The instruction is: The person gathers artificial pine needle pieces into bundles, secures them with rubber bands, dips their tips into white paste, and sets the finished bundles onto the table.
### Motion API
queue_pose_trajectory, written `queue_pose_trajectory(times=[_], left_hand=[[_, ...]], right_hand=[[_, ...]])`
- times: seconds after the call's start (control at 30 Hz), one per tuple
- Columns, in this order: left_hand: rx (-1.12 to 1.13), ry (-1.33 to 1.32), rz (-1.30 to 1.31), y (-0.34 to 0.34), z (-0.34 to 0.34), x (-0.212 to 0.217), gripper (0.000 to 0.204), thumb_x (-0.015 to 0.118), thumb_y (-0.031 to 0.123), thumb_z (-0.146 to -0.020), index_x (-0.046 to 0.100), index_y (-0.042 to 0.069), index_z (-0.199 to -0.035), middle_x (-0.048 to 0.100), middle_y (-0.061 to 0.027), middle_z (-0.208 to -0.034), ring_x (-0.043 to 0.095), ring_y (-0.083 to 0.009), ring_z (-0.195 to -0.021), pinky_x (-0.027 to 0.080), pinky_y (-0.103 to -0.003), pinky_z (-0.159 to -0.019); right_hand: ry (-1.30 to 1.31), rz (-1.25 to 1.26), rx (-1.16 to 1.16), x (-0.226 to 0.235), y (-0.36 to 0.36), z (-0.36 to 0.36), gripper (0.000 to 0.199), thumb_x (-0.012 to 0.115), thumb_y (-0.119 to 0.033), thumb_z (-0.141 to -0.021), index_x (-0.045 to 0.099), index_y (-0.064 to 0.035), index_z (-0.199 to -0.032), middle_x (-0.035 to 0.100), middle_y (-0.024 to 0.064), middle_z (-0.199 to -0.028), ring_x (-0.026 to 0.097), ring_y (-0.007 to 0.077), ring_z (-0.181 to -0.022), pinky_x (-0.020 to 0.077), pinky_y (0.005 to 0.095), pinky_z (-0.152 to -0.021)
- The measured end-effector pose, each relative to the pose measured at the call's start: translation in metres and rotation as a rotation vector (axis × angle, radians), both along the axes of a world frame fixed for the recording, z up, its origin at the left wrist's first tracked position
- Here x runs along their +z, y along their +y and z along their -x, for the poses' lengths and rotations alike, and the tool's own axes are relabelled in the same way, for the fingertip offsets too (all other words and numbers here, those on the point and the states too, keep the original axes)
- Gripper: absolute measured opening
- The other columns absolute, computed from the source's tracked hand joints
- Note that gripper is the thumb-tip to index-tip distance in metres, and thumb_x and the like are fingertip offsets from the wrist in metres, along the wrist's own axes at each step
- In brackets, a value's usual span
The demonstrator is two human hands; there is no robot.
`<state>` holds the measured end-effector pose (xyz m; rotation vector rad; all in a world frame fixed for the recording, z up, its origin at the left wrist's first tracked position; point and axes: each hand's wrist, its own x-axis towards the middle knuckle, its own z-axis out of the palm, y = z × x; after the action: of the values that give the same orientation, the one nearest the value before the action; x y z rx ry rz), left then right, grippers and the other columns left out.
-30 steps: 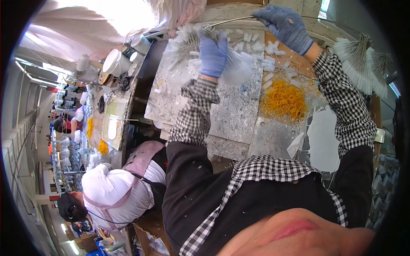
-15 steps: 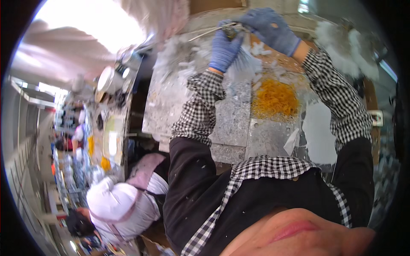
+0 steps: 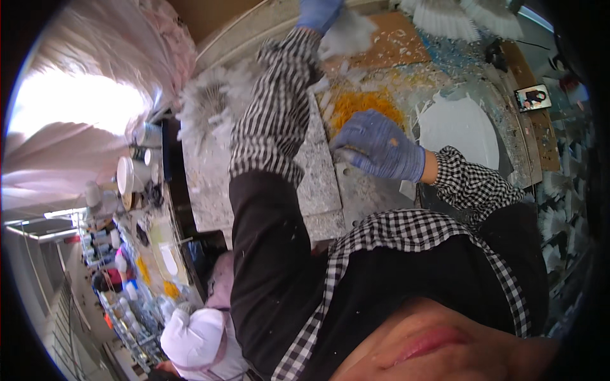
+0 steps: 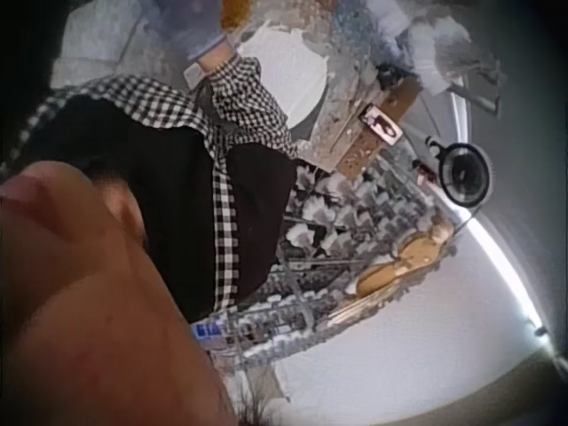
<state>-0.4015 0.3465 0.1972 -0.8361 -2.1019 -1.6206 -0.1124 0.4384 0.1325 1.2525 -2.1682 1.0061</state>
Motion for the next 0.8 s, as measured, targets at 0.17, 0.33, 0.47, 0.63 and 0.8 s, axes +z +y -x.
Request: queue_pose_trajectory(times=[0.17,0.33,0.47,0.63,0.8], left_hand=[[-0.035,-0.056,0.188,0.022,0.019,0.017,0.046,0.074,0.028,-0.088,0.054,0.0,-0.12,0.063,-0.0062,-0.09,0.061,-0.0159,-0.085,0.052,-0.034,-0.072],[-0.14,0.361,0.372,-0.052,-0.041,0.021,0.06,0.075,0.025,-0.085,0.049,0.0,-0.132,0.063,-0.0179,-0.123,0.061,-0.0268,-0.114,0.048,-0.039,-0.096],[0.156,0.333,0.857,-0.134,-0.061,-0.025,0.044,0.065,0.0,-0.084,0.058,0.012,-0.126,0.065,-0.0111,-0.121,0.064,-0.0237,-0.109,0.052,-0.034,-0.095],[0.195,0.353,1.67,-0.118,-0.05,-0.082,0.056,0.056,0.004,-0.092,0.049,0.031,-0.141,0.05,-0.0035,-0.143,0.047,-0.0231,-0.132,0.045,-0.038,-0.106],[0.24,0.696,1.561,-0.121,-0.022,-0.114,0.061,0.049,0.004,-0.097,0.037,0.034,-0.149,0.055,-0.0007,-0.137,0.049,-0.0211,-0.13,0.037,-0.038,-0.112]], right_hand=[[-0.311,-0.052,0.004,-0.047,-0.008,0.037,0.026,0.058,-0.026,-0.094,0.066,-0.0084,-0.111,0.066,0.0123,-0.097,0.061,0.0319,-0.097,0.0469,0.0421,-0.09],[-0.243,-0.272,-0.386,-0.072,0.004,0.083,0.036,0.058,-0.027,-0.093,0.061,-0.0032,-0.12,0.065,0.0174,-0.113,0.059,0.0336,-0.11,0.0463,0.0429,-0.097],[-0.364,-0.509,-0.549,-0.06,0.011,0.115,0.045,0.061,-0.023,-0.091,0.054,-0.0028,-0.13,0.062,0.0182,-0.122,0.055,0.0349,-0.118,0.0436,0.0431,-0.103],[-0.193,-0.663,-0.849,-0.07,-0.01,0.156,0.052,0.055,-0.02,-0.093,0.045,-0.0024,-0.141,0.055,0.0163,-0.136,0.051,0.0336,-0.126,0.0384,0.0466,-0.108],[-0.359,-0.868,-0.848,-0.058,-0.018,0.183,0.054,0.061,-0.022,-0.091,0.046,-0.0027,-0.14,0.059,0.0147,-0.13,0.054,0.0331,-0.123,0.0421,0.0464,-0.103]])
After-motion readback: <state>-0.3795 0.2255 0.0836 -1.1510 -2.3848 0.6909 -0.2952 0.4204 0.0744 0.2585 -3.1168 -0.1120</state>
